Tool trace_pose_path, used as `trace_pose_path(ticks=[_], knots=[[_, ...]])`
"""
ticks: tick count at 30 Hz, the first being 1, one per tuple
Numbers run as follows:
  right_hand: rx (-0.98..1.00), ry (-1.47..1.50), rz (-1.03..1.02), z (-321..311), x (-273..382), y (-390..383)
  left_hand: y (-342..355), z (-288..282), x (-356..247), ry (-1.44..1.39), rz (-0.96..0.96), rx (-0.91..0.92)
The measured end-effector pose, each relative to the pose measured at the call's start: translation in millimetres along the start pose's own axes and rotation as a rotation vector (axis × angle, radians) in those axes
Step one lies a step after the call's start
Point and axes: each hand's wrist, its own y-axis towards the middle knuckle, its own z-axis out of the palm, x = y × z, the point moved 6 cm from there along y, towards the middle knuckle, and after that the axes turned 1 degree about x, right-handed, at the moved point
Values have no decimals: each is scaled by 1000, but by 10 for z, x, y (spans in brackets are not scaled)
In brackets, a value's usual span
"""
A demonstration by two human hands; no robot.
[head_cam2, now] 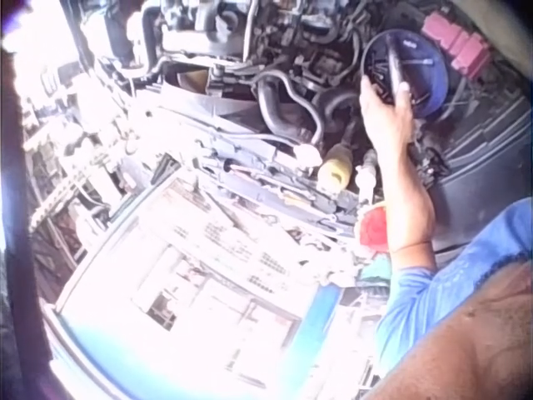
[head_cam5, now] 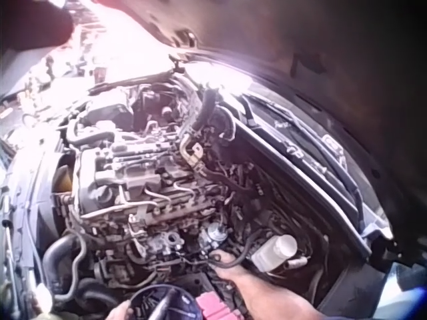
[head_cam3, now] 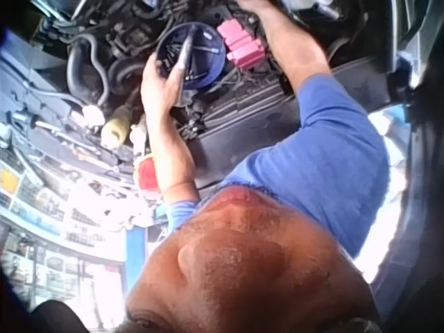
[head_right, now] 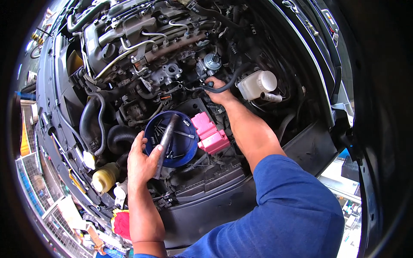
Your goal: Repairing or maintaining engine components on a vehicle using tools for leverage.
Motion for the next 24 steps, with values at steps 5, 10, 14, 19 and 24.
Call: trace_pose_path(ticks=[5,10,14,19,24], knots=[[-6,91,10,-43,-109,23,11,2,-27,-4,1,9],[-15,-47,111,0,-245,59,-5,25,-25,53,43,8],[61,-155,165,80,-390,95,-54,111,-34,235,-12,130],[133,352,310,174,-478,125,-2,318,-19,459,-62,249],[-107,423,375,-67,-686,128,17,550,-76,727,7,306]])
